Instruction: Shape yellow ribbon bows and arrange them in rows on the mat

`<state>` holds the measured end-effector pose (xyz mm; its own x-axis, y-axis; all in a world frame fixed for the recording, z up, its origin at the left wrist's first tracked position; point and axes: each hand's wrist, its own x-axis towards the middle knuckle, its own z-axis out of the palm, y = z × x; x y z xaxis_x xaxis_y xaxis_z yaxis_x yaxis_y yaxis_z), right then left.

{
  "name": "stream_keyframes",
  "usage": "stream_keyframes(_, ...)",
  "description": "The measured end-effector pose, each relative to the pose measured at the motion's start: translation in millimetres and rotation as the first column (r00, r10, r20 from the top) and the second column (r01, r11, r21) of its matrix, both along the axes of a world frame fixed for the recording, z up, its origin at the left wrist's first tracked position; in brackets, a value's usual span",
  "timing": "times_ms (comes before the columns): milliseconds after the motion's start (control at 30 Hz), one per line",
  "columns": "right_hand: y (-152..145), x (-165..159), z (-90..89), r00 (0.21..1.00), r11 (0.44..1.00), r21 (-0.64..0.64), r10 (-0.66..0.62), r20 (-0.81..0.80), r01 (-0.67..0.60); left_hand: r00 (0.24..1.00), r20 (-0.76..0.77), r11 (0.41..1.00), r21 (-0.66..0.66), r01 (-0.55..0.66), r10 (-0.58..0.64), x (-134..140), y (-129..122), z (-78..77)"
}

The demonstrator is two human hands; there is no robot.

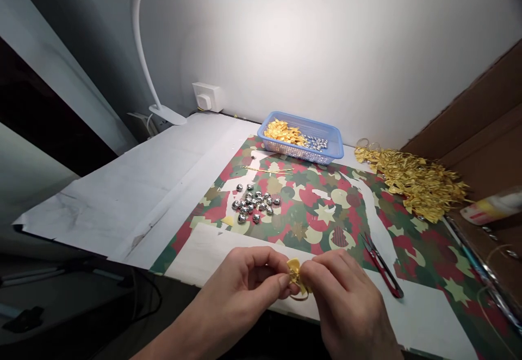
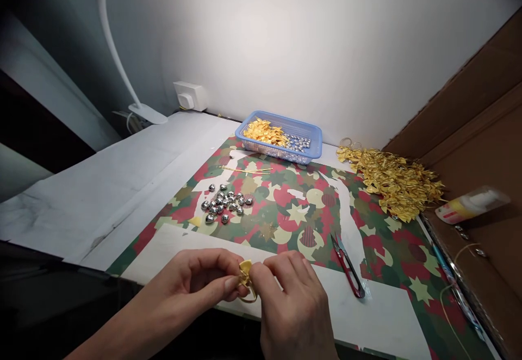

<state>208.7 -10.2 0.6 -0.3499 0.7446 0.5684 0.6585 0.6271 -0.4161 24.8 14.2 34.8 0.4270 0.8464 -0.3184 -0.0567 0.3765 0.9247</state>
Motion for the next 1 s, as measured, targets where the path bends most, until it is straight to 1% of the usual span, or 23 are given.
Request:
stream_keyframes(133,-3,-7,-6.8,1.000,0.989,0.145,-0.015,0.011,0.013,1.000,0.005,0.999,0.048,-0.008,0.008,1,-1,2.6)
stream_keyframes(233,-4,-14,-4.5,0.995,0.977,0.187,-0.102,0.003,0.100,1.000,0.004,0.998,0.058,-0.017,0.016,2,-4,4.5)
stream_keyframes(300,-4,-15,-0.8,0.991,0.977,0.176,-0.129,0.026,0.122,1.000,0.010,0.998,0.054,-0.018,0.017,3,-6,5.6)
stream_keyframes(433,-4,-13,6.1,0.985,0.982,0.149,-0.131,0.112,0.114,1.000,0.013,0.999,0.040,-0.024,0.023,4,-6,7.1)
stream_keyframes(600,-3,-11,9.5,0.986,0.989,0.105,-0.113,0.124,0.100,0.999,-0.011,0.998,0.048,-0.036,0.037,5,-5,7.8)
stream_keyframes(833,4,-9,11.4,1.000,0.998,0.064,-0.001,-0.019,0.002,0.998,-0.030,0.998,0.037,-0.047,0.048,5,-7,7.0)
stream_keyframes(1000,5,-6,12.3,0.996,0.999,-0.017,0.040,-0.075,-0.041,1.000,0.003,0.999,0.048,-0.005,0.005,4,-5,7.4)
